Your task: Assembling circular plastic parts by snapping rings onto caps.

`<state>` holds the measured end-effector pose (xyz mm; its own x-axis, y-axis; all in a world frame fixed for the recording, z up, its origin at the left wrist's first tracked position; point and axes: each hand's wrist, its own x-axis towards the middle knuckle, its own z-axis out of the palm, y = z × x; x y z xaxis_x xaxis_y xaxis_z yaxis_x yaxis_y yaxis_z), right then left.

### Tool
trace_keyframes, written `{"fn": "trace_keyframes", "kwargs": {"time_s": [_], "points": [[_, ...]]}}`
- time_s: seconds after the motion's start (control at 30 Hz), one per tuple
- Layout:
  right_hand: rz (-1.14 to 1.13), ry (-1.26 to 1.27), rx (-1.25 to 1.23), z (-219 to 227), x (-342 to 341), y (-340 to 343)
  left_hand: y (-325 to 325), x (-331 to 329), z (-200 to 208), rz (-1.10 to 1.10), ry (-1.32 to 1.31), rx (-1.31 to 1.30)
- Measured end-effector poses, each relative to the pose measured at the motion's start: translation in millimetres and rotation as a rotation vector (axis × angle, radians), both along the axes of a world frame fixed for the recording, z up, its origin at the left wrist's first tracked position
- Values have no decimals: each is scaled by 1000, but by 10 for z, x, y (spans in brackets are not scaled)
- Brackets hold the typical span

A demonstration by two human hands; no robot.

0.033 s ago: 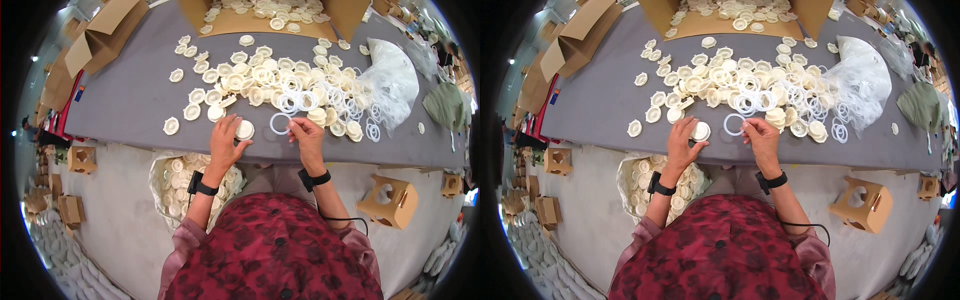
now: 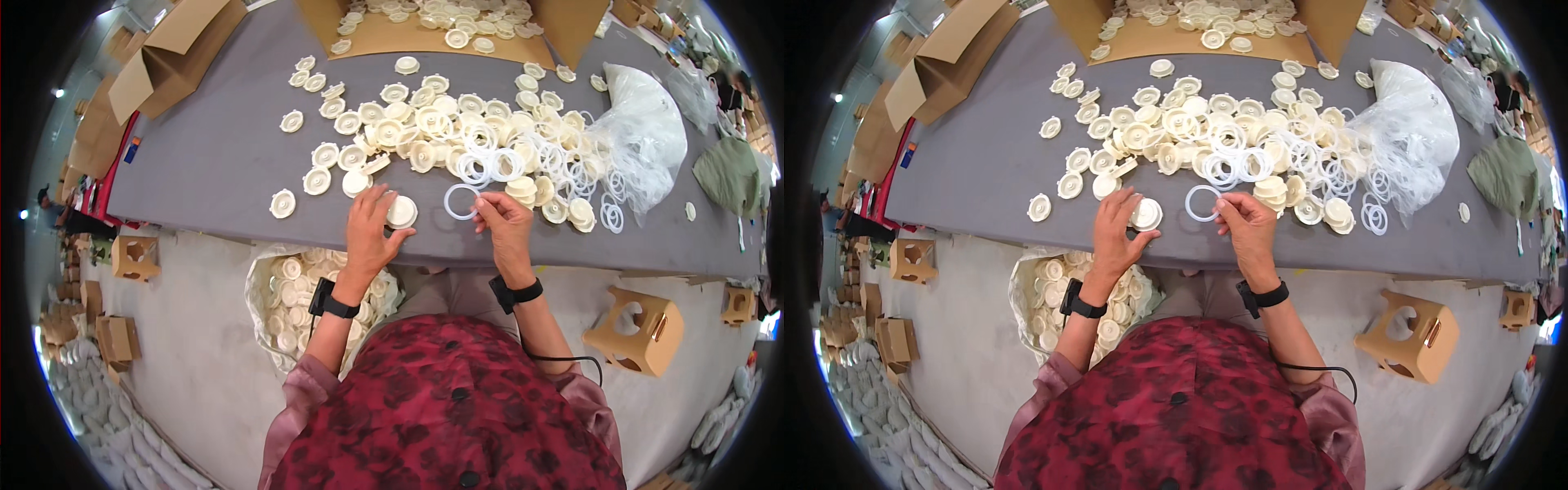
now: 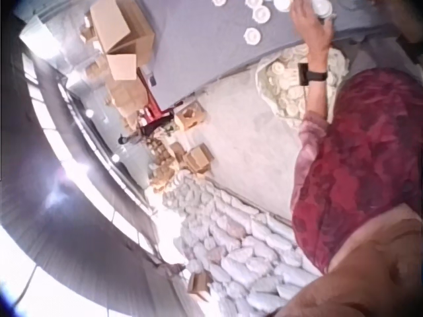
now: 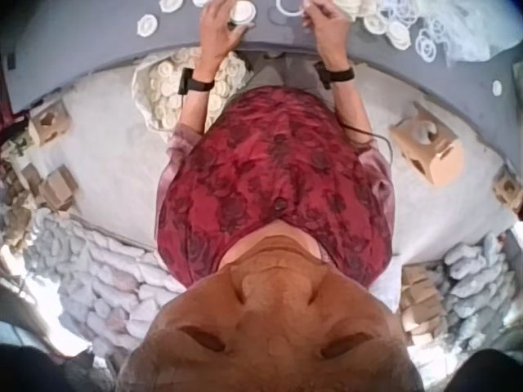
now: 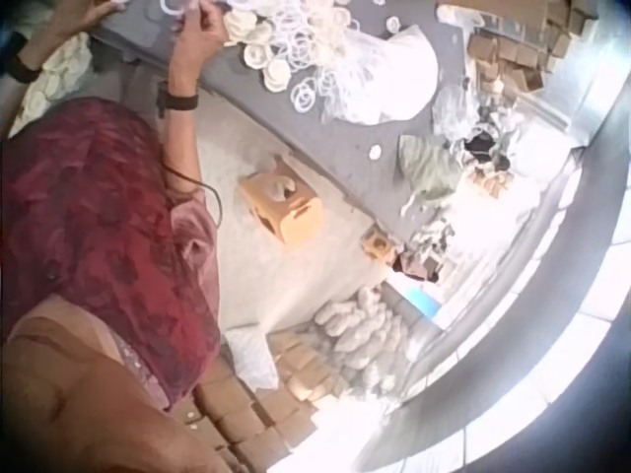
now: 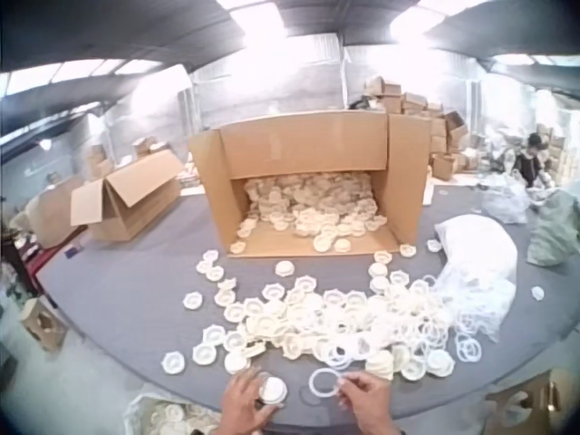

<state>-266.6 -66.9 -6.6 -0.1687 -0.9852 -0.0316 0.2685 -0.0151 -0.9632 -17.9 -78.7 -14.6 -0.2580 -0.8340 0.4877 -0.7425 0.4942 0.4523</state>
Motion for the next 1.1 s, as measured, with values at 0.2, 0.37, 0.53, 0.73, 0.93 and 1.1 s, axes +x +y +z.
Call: {"fn": "trace_keyframes", "kwargs": {"time_s": [0.2, 0.37, 0.53, 0.73, 0.93, 1.1], "points": [[-111, 188, -61, 15, 104, 64, 103, -222, 325, -15, 137, 8], [-217, 690, -449, 273, 329, 136, 178, -494, 275, -61, 600, 544], [-118, 1048, -811, 234, 396, 233, 197, -629, 189, -199, 1043, 715], [-88, 1106, -848, 236, 340, 269, 253, -600, 283, -193, 1277, 867], [-89, 1110, -854, 247, 322, 286, 302, -533, 320, -278, 1404, 884], [-113, 1101, -878, 232, 292, 301, 329, -569, 299, -249, 1409, 870]]}}
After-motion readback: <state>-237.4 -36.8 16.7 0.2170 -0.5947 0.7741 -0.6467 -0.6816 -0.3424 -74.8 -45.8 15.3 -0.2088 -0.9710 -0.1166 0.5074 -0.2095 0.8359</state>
